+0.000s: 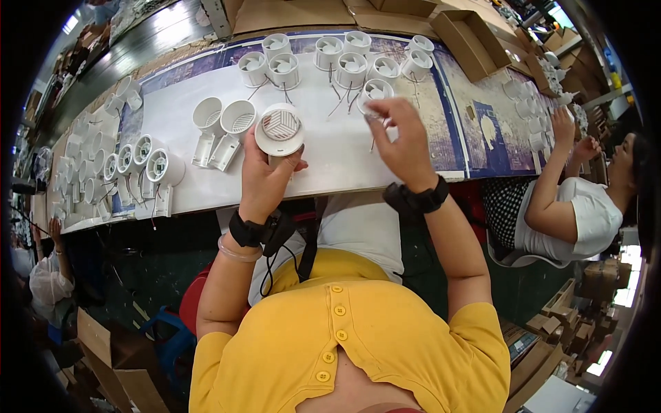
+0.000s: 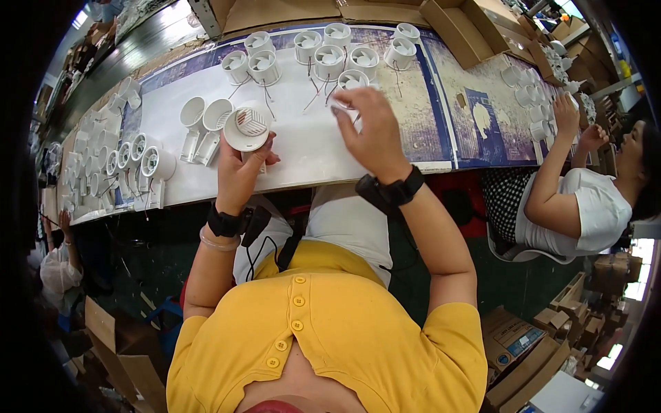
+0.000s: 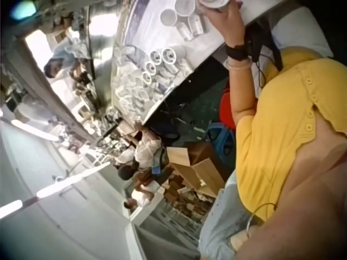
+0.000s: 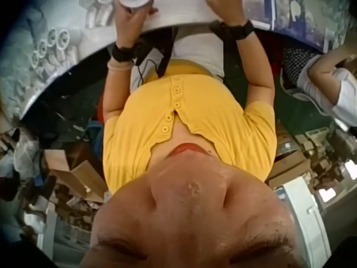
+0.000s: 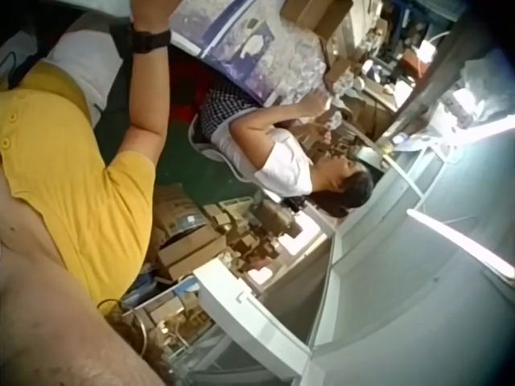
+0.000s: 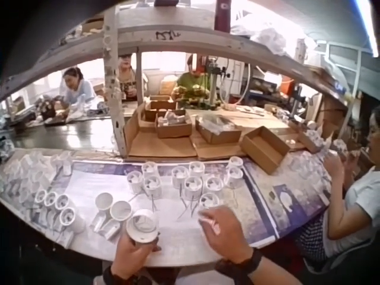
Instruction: The recorder is sitting at an assembly line workbench, assembling small white plastic components by hand.
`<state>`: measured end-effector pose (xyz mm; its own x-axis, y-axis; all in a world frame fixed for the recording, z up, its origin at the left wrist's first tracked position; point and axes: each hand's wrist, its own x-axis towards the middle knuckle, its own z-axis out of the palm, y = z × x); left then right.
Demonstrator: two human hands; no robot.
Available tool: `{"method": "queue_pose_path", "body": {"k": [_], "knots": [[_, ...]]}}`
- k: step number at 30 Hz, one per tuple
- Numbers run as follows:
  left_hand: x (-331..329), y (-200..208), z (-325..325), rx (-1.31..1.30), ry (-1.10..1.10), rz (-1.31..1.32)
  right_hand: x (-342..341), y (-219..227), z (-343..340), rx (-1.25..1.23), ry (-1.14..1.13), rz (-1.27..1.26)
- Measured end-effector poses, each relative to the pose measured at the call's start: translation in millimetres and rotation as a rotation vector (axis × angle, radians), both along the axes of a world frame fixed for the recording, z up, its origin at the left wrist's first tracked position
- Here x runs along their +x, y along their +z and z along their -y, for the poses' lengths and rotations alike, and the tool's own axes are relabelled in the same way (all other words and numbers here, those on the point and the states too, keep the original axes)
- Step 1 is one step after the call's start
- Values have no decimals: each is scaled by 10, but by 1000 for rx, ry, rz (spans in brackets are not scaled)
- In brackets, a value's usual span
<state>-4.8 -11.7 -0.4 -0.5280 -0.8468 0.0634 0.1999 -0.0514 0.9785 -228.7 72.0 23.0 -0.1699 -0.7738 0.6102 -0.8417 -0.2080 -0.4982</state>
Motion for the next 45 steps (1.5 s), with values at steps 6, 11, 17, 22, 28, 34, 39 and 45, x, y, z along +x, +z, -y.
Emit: {"method": "queue_pose_path", "body": {"k": [6, 11, 17, 22, 28, 34, 39, 45], "knots": [[16, -116, 45, -63, 9, 83, -367, 12, 193, 249, -239, -40], [37, -167, 22, -121, 4, 59, -129, 1, 79, 383, -53, 24], [49, -255, 87, -351, 5, 122, 179, -23, -44, 452, 57, 150], [57, -218, 78, -365, 56, 172, 142, 88, -113, 197, 38, 530], [11, -73, 25, -86, 62, 82, 221, 352, -128, 14, 5, 350], [6, -179, 22, -262, 98, 100, 268, 480, -20, -20, -16, 93], [12, -190, 16, -440, 137, 137, 229, 531, 53, -66, -42, -145], [11, -141, 11, -562, 174, 201, 231, 493, 137, -127, -1, -227]]}}
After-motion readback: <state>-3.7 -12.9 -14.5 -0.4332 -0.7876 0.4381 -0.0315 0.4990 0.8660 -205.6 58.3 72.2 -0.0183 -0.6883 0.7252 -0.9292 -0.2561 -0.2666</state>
